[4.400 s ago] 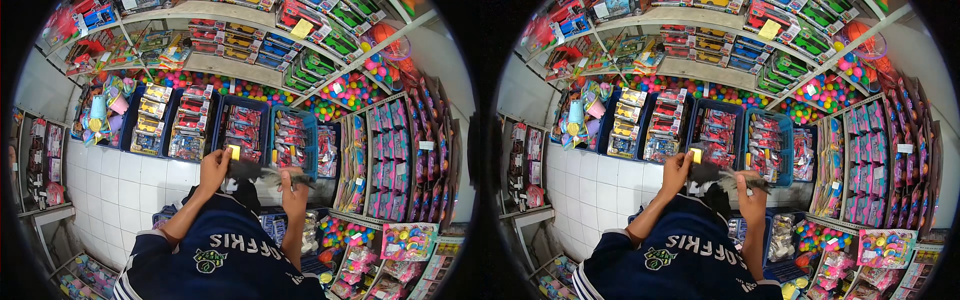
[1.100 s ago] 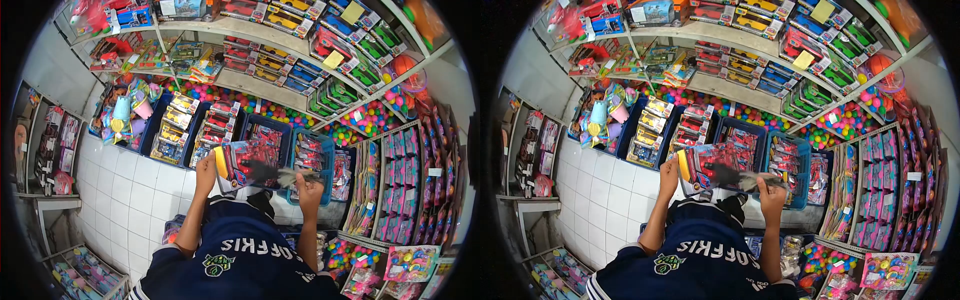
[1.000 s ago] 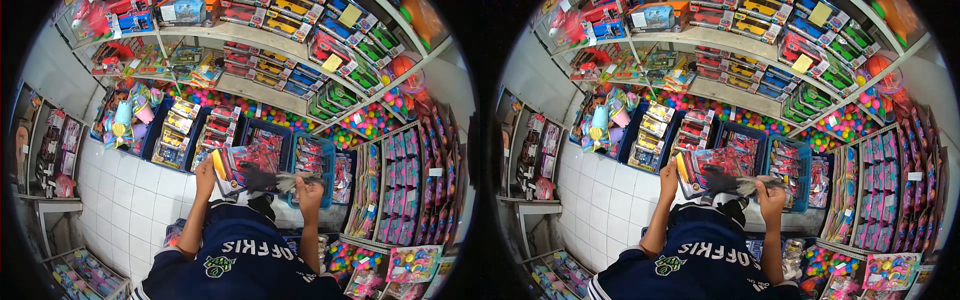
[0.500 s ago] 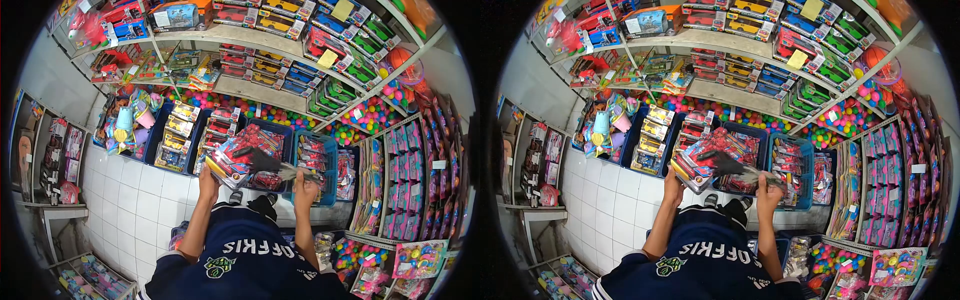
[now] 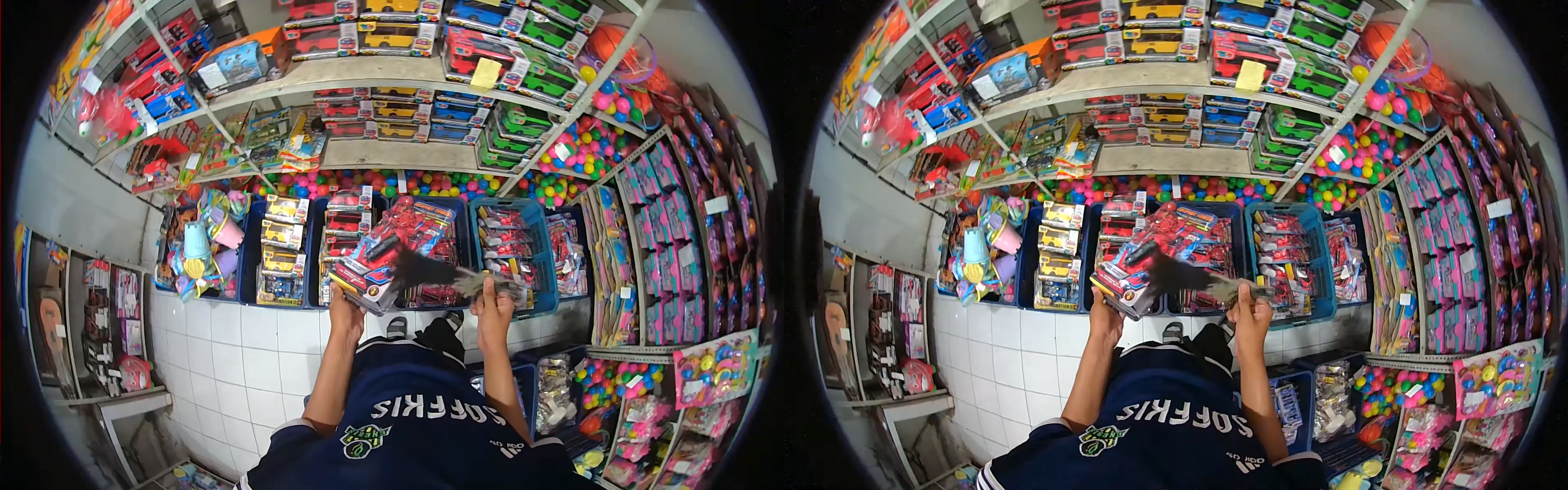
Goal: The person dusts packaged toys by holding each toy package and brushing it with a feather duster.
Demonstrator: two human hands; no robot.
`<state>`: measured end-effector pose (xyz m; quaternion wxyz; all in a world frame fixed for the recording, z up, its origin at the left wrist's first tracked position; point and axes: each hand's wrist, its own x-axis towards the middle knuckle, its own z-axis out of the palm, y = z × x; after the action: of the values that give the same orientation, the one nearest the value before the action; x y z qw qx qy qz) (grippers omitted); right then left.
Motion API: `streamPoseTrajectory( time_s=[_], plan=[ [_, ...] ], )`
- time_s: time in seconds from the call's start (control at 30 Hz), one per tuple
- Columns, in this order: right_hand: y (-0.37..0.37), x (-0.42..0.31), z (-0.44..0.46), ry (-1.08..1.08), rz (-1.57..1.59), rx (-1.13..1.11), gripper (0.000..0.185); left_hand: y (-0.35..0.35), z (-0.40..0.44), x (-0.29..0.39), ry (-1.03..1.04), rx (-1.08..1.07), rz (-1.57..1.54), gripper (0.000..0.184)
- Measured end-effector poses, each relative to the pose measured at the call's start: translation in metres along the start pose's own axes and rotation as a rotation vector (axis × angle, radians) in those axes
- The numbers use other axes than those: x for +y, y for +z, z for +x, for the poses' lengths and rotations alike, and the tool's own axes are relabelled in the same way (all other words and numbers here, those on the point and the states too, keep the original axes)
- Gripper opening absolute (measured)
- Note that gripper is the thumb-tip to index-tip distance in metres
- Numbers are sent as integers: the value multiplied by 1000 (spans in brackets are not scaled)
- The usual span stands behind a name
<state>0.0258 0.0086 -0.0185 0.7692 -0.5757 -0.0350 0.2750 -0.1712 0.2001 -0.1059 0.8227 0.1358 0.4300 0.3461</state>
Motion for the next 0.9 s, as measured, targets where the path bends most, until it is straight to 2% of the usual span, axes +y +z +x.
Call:
streamPoseTrajectory(
  time_s=[0.03, 0.2, 0.27, 0.37, 0.5, 0.53, 0.6, 0.7, 0.77, 0.83, 0.9],
  plan=[
    [-4, -1, 2, 6, -18, 13, 26, 5, -2, 2, -38, -15, 23, 60],
    [-10, -8, 0, 24, -13, -8, 29, 2, 5, -9, -34, -76, -11, 58],
    [-18, -2, 6, -38, -27, 102, 30, 7, 2, -9, -27, -64, 9, 58],
    [-22, 1, 9, -3, -42, 121, 30, -1, 8, -10, -84, -95, 22, 62],
    [-17, -7, 6, -2, -21, 39, 24, -4, 7, -15, -57, -36, 27, 62],
    [-18, -9, 6, -12, -17, 49, 24, -4, 6, -16, -53, -20, 28, 62],
    [-19, -10, 5, -163, -177, 45, 25, -1, 1, -16, -67, -38, 44, 63],
    [-26, -11, 9, -37, -3, 102, 30, -2, -2, -15, -58, -26, 56, 63],
    [-38, -11, 11, 23, -29, 54, 37, -5, -2, -16, -41, -31, 54, 63],
    [-44, -12, 9, -98, -285, -17, 42, -10, -1, -16, -48, -34, 47, 63],
    [-46, -13, 6, -120, -264, -24, 39, -17, 1, -18, -58, -39, 41, 63]
  ],
)
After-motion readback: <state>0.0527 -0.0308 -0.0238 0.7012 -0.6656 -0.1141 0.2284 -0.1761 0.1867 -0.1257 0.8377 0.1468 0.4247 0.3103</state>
